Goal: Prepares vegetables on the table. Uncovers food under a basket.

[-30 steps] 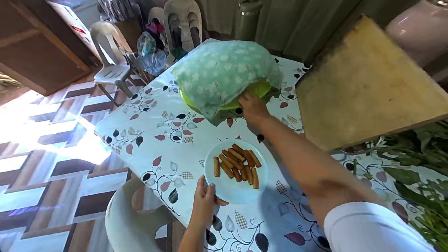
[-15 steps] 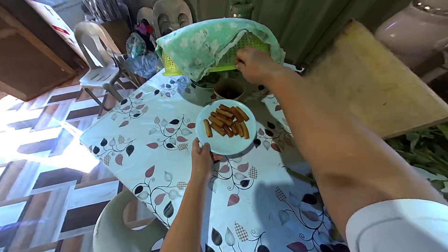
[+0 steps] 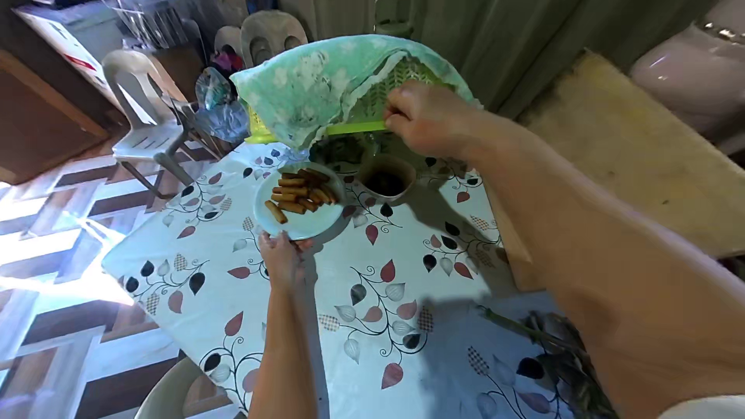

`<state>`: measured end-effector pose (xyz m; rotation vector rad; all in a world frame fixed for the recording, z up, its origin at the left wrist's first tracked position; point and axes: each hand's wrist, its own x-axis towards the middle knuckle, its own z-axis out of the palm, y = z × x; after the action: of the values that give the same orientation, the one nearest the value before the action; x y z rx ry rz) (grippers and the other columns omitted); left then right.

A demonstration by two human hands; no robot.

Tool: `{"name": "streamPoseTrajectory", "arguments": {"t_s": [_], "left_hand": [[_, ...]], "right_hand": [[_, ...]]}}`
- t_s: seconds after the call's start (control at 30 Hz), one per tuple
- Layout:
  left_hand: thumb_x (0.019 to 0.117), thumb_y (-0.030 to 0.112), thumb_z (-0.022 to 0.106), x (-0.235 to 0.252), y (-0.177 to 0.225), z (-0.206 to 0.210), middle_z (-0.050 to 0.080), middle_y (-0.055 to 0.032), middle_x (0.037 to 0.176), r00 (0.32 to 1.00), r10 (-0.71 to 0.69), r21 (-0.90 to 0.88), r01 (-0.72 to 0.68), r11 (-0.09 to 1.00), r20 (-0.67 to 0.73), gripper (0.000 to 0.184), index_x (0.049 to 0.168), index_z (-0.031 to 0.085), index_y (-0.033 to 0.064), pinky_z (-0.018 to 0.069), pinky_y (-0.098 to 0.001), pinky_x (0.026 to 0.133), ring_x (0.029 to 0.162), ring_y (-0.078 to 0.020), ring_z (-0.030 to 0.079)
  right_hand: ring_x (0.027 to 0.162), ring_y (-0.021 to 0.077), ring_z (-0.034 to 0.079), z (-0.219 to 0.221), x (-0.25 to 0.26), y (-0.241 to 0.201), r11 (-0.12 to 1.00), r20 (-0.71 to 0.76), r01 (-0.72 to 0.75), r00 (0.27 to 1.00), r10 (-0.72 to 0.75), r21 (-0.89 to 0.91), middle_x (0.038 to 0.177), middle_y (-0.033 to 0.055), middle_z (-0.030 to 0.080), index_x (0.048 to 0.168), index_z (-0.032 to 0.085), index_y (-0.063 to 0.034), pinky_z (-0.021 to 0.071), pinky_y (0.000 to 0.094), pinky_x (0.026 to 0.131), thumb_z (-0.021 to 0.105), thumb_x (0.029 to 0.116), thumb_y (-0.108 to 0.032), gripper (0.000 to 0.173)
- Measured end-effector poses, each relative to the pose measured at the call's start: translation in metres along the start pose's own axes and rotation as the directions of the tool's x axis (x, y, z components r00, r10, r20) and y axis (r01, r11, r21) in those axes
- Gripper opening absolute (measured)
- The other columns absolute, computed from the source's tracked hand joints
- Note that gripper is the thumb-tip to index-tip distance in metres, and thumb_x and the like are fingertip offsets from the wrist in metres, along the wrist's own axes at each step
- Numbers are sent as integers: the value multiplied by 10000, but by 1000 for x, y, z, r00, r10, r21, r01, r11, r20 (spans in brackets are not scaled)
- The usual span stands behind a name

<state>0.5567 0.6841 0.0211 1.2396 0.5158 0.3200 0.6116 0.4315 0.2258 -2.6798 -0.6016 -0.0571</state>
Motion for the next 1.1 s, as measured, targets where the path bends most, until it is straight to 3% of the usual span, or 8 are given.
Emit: {"name": "streamPoseTrajectory", "arguments": {"t_s": [0.27,0.5,0.57,0.73,0.83,0.9,1.0,1.1], "left_hand": [[1117,101,357,-13,5,-9,599,-116,918,996,-7,-13,5,1000,-91,292,1404,330,50,607,-317,549,605,-166,669],[1101,69,348,-8,3,34,632,-115,929,999,20,-67,-17,998,44,228,1327,367,43,627,-345,597,637,-183,690],[1097,59,352,-2,0,51,630,-130,896,999,12,-47,-10,999,41,283,1377,328,26,620,-333,574,609,-186,686],[1105,88,355,11,-5,78,605,-158,1002,999,0,1,0,1000,47,354,1445,276,29,615,-330,599,646,-184,681],[1113,106,355,18,-14,86,575,-219,1163,998,-4,20,3,1000,58,423,1510,223,44,624,-368,646,765,-236,703],[1116,105,354,22,-21,90,559,-234,1188,997,-2,38,-1,999,73,450,1530,191,40,631,-370,657,791,-247,710],[1121,127,354,21,-22,97,575,-222,1177,996,-15,-2,15,1000,91,413,1508,247,34,624,-382,680,822,-248,702],[1092,98,429,16,-28,94,631,-147,1068,989,-10,-35,15,999,148,272,1337,473,-9,602,-374,754,865,-211,674]], "right_hand": [[923,259,587,-24,-50,-19,998,25,50,998,-49,-34,1008,133,564,1052,622,-6,476,458,791,444,1082,-139,224],[910,241,588,-26,-62,-17,999,-22,43,999,-43,2,1003,124,575,1051,624,-14,477,445,792,442,1074,-134,219],[945,257,598,-22,-64,-15,999,-32,40,999,-40,16,1020,136,586,1062,629,-7,484,460,819,445,1073,-136,225],[953,254,607,-14,-69,-14,999,-49,48,998,-47,24,1056,144,584,1074,637,-4,498,440,820,456,1068,-135,223],[947,259,616,-9,-73,-13,998,-48,55,997,-54,23,1068,149,588,1080,637,-4,503,446,816,464,1066,-136,218],[935,265,625,-2,-77,-11,997,-59,72,996,-70,25,1067,157,595,1068,639,-1,512,449,801,471,1062,-134,214],[914,284,629,13,-89,-11,996,-63,82,995,-80,32,1063,168,588,1047,636,13,522,458,768,480,1056,-121,205],[901,310,647,37,-104,-9,994,-106,93,991,-87,50,1058,182,599,1048,651,23,544,471,739,519,1034,-98,179]]}}
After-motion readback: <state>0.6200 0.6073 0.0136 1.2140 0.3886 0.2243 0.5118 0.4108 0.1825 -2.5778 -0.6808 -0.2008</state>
